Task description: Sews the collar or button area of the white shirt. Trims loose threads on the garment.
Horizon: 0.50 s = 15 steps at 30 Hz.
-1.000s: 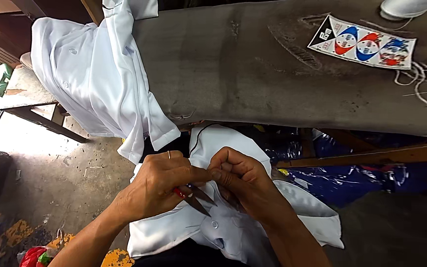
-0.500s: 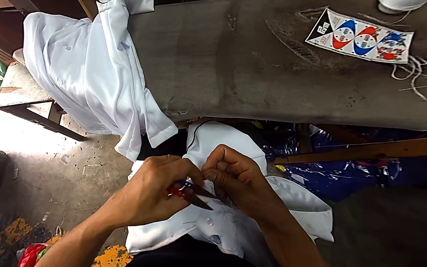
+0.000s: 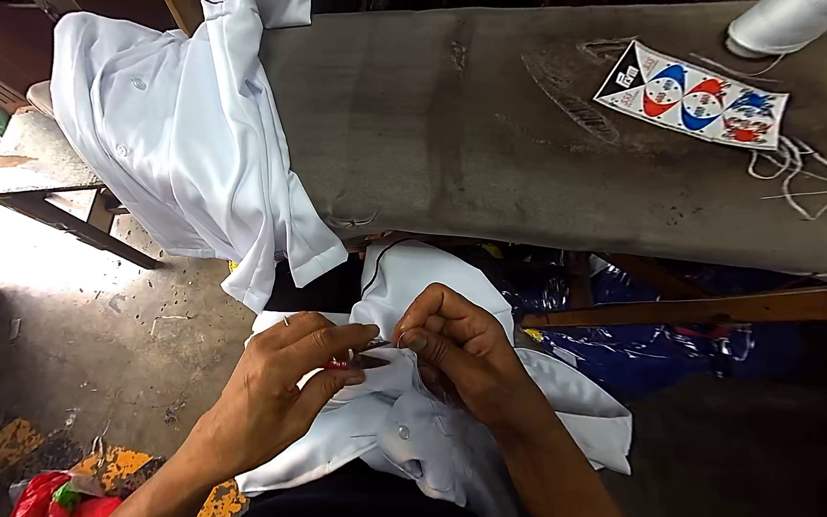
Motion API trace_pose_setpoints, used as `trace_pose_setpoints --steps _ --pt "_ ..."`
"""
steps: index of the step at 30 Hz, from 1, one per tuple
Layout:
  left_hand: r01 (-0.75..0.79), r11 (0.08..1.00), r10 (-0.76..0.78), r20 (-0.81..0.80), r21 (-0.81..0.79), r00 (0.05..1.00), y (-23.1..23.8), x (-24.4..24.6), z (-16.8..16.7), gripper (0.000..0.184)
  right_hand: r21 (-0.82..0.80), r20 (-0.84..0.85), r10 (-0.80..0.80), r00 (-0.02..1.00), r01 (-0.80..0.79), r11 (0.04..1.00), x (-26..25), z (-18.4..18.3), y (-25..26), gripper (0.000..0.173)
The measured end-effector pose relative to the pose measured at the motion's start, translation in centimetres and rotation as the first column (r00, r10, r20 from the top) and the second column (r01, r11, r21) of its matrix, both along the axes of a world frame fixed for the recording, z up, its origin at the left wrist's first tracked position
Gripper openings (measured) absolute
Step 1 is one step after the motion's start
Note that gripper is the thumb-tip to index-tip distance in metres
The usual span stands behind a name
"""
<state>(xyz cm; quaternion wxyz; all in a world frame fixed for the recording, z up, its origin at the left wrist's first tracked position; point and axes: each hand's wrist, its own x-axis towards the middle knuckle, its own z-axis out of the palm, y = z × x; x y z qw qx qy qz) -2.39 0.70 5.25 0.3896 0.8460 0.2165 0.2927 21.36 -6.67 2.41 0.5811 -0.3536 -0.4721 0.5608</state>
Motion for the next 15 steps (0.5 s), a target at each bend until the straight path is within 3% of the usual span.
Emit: trace_pose_setpoints --steps 15 --pt "0.022 1.000 -0.022 0.014 0.003 1.000 -0.8 1.1 0.3 0.025 -0.003 0.071 0.008 0.997 -0.007 1.000 -0.1 0.6 -0.2 0.002"
